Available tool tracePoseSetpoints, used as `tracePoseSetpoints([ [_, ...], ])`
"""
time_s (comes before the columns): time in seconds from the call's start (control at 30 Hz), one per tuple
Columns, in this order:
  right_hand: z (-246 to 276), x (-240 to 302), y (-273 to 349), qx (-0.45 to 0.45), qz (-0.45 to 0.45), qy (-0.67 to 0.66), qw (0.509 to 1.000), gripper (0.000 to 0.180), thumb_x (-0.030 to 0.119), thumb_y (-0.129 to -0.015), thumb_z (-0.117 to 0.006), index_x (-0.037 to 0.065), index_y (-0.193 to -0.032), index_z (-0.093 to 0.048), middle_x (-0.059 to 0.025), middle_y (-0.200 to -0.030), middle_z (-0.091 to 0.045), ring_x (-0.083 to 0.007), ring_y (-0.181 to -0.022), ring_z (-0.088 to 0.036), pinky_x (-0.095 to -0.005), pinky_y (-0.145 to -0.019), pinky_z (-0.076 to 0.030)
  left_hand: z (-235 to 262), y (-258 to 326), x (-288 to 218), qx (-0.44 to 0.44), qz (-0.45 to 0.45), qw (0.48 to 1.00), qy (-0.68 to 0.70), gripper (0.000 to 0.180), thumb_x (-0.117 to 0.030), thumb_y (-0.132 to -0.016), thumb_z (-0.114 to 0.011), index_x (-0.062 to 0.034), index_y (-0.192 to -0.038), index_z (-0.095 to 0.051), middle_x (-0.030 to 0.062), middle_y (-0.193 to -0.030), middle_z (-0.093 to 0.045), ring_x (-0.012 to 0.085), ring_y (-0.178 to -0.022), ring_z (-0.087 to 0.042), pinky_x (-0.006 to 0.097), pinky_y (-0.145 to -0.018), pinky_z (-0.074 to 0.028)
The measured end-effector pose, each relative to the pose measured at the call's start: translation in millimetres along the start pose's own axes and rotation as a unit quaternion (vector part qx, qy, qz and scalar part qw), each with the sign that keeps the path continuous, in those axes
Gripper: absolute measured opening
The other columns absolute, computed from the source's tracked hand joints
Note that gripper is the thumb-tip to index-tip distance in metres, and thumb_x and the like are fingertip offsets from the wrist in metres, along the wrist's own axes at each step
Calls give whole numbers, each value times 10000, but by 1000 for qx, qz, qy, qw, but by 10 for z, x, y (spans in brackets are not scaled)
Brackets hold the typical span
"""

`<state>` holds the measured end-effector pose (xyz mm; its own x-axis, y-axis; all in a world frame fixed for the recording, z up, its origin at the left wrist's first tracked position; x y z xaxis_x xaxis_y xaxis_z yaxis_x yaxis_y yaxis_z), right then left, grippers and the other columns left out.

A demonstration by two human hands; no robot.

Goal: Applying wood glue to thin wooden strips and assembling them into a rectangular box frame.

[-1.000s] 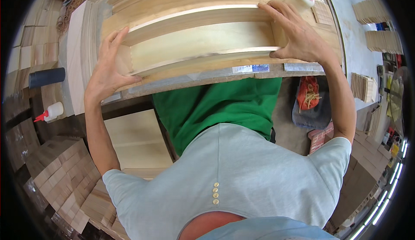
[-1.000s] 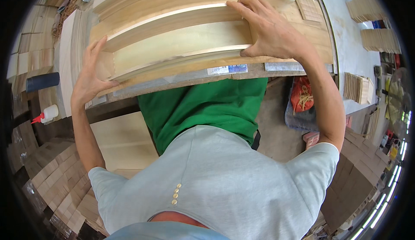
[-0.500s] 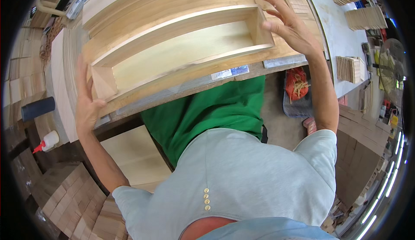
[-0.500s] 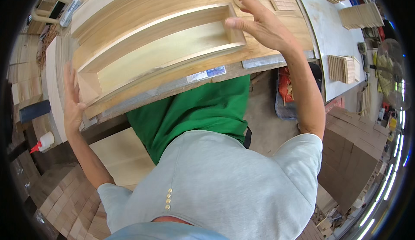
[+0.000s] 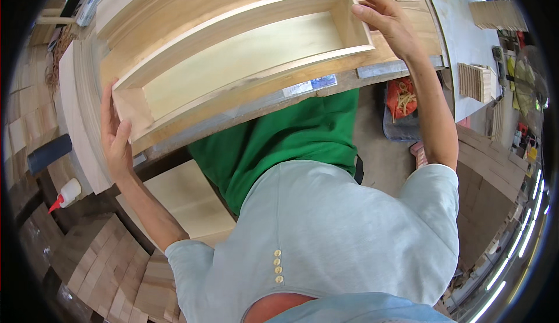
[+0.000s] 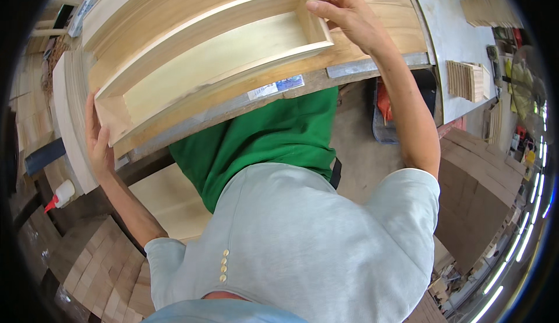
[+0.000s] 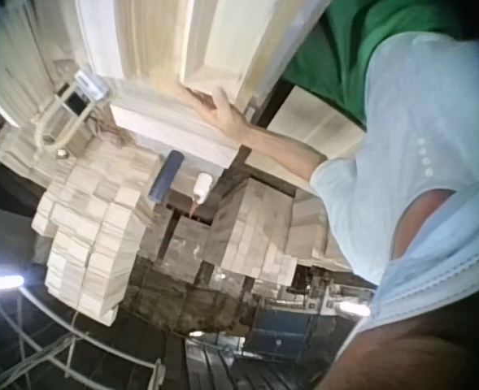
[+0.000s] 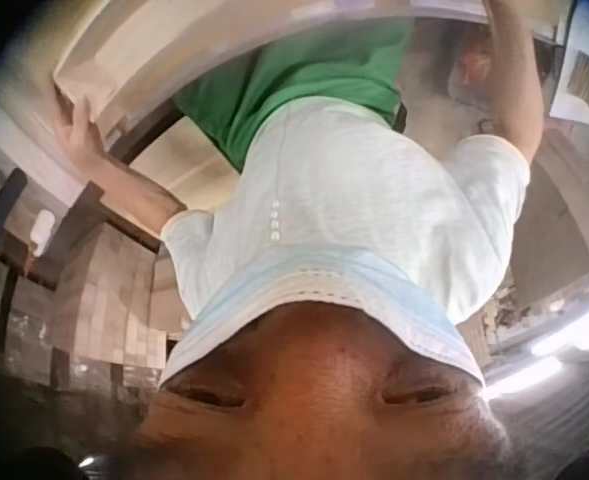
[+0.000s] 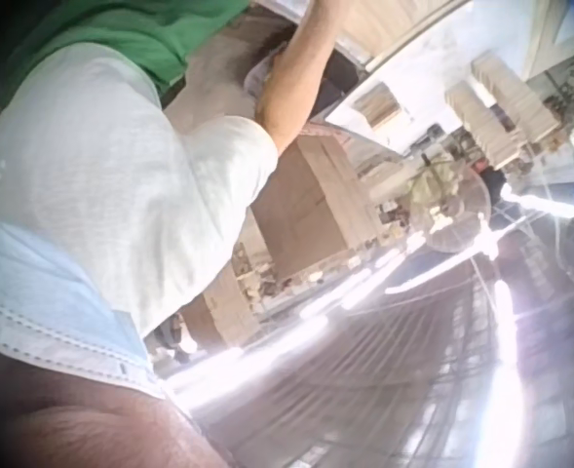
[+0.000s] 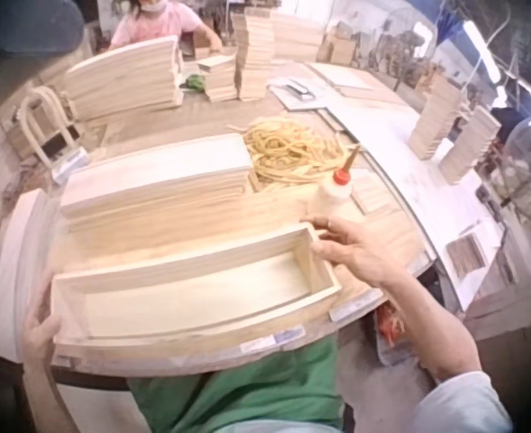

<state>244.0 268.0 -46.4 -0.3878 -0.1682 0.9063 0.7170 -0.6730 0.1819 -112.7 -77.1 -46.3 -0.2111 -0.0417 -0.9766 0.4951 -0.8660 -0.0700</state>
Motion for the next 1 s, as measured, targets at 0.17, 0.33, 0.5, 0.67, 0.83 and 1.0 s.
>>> tracePoseSetpoints([
  [0.17, -16, -310, -22, -48, 15, -44, 998, 588, 411, -933, -580, 116, -1423, -444, -104, -1382, -485, -200, -1235, -476, -341, -973, -420, 80, 111, 197, -54, 32, 994, 84, 804, -319, -878, -637, 19, -1491, -240, 164, -1544, -261, 264, -1436, -233, 363, -1168, -149],
  [0.33, -13, 35, 82, -20, 98, 19, 995, 549, 374, -980, -505, 103, -1447, -404, -82, -1421, -464, -210, -1274, -445, -346, -1050, -350, 148, 214, 344, -53, 116, 984, 125, 893, -362, -851, -678, 24, -1499, -200, 146, -1540, -263, 241, -1425, -252, 368, -1151, -222],
  [0.5, -69, 315, 79, 19, 120, 126, 985, 540, 382, -976, -505, 94, -1428, -434, -92, -1421, -470, -214, -1282, -448, -353, -1066, -339, 26, 374, 171, -65, 99, 988, 101, 943, -370, -780, -733, 6, -1494, -245, 151, -1517, -301, 254, -1408, -284, 352, -1155, -196],
  [0.67, -251, 744, 297, -29, 231, 343, 910, 825, 392, -746, -767, 92, -1431, -420, -145, -1415, -456, -291, -1327, -412, -404, -1089, -323, -15, 592, 262, -106, 100, 983, 109, 985, -379, -737, -758, -16, -1498, -249, 149, -1504, -320, 268, -1400, -293, 357, -1151, -211],
  [0.83, -801, 942, 163, 76, 316, 473, 819, 1068, 396, -582, -838, 170, -1485, -315, -144, -1459, -384, -362, -1344, -349, -487, -1092, -322, 5, 351, 183, -92, 139, 980, 112, 972, -332, -740, -761, -39, -1507, -239, 154, -1506, -316, 259, -1405, -278, 357, -1149, -218],
  [1.0, -934, 889, -29, 113, 316, 488, 806, 1108, 284, -548, -851, 204, -1494, -280, -140, -1466, -359, -389, -1325, -348, -502, -1085, -334, -130, 32, -384, -9, -43, 953, -301, 1021, -310, -637, -831, -94, -1484, -301, 170, -1515, -305, 314, -1409, -275, 402, -1158, -219],
])
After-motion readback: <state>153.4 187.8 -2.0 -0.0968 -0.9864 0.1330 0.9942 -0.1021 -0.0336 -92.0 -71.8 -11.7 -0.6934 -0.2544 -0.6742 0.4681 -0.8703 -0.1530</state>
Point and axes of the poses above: each hand's wrist, its own y-axis away from the middle knuckle, its own z-axis out of the back of the hand, x = y × z, the point moved 5 cm from there along -y, towards the middle knuckle
